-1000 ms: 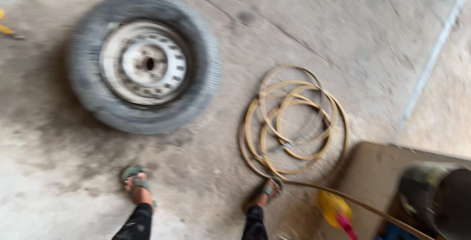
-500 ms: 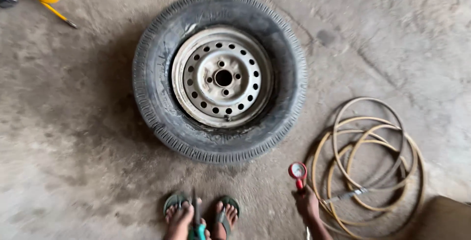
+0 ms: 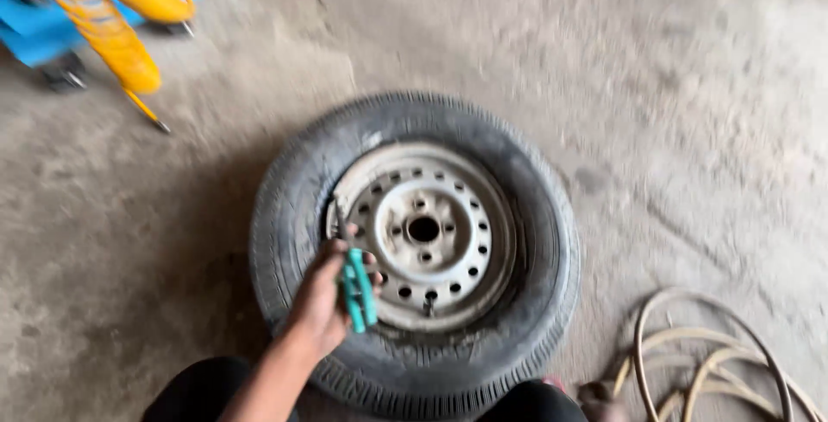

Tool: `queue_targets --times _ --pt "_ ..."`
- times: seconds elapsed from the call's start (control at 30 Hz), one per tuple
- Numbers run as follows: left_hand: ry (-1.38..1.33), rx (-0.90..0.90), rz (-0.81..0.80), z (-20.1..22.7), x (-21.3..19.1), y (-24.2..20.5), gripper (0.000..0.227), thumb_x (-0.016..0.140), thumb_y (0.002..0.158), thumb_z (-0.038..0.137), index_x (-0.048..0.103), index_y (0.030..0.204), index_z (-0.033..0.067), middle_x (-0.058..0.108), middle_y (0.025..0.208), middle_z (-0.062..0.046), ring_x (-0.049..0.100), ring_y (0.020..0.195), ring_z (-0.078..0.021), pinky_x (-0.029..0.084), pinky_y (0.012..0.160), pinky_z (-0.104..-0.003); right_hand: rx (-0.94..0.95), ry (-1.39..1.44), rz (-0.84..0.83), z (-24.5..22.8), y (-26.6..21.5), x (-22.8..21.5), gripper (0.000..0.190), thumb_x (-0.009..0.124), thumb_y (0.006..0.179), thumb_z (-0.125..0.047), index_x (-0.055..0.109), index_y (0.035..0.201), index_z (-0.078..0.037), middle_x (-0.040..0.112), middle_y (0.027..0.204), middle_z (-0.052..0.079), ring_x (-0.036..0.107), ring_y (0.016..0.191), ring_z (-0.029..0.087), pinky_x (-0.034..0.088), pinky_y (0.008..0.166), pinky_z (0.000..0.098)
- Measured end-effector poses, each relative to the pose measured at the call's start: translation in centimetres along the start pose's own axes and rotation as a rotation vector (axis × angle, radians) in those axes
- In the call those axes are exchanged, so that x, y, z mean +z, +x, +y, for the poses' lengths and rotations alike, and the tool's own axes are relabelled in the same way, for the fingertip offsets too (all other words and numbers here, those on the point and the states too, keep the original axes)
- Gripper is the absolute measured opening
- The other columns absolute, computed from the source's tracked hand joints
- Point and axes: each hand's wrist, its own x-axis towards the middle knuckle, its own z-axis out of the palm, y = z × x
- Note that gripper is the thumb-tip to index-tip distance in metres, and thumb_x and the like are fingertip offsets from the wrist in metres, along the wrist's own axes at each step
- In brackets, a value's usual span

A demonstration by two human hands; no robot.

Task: The person sits on the floor with a detached car tire and presses the valve stem to release air, at times using pliers on the valve. They hold an air hose near the wheel and continue working the valve area until the clip ends.

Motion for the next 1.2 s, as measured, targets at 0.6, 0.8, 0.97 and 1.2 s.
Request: queue_targets --times 0.6,0.8,0.97,1.2 --pt "1.389 0.022 -0.201 -7.0 -1.2 13.9 0.047 0.056 0.1 0.033 0.053 0.142 0.0119 0.073 0.098 -0.009 0.072 0.086 -0.0229 0.057 0.074 -0.041 -0.384 -0.58 -0.796 -37.6 -0.7 21.3 0.03 0.056 0.1 -0.021 0.068 0.126 -0.011 0.075 0.116 0.011 0.072 0.104 0.023 0.05 0.1 0.0474" --pt "1.218 0.086 -0.399 -6.8 1.6 15.1 0.034 0.05 0.107 0.031 0.064 0.12 0.0033 0.077 0.097 -0.011 0.07 0.08 -0.0188 0.055 0.073 -0.038 0.378 0.364 -0.663 -39.4 -4.1 19.3 0.04 0.049 0.105 -0.029 0.058 0.131 0.0 0.074 0.111 0.014 0.072 0.096 0.025 0.06 0.086 0.0429" --pt "1.639 0.05 -0.328 -6.1 1.3 16.7 0.018 0.052 0.106 0.017 0.063 0.114 0.0053 0.074 0.106 -0.013 0.065 0.079 -0.0249 0.057 0.07 -0.042 0.364 0.604 -0.346 -38.1 -1.4 15.3 0.03 0.047 0.105 -0.027 0.057 0.117 -0.001 0.074 0.099 0.013 0.071 0.084 0.024 0.061 0.075 0.0413" --pt "2.236 0.506 -0.53 -8.1 1.3 16.8 0.027 0.072 0.086 -0.001 0.072 0.11 0.0111 0.055 0.141 -0.016 0.048 0.135 -0.0357 0.037 0.118 -0.054 0.42 0.66 -0.331 -34.8 -0.3 14.2 0.028 0.047 0.109 -0.03 0.057 0.115 -0.005 0.064 0.087 0.009 0.064 0.071 0.02 0.059 0.066 0.0393"
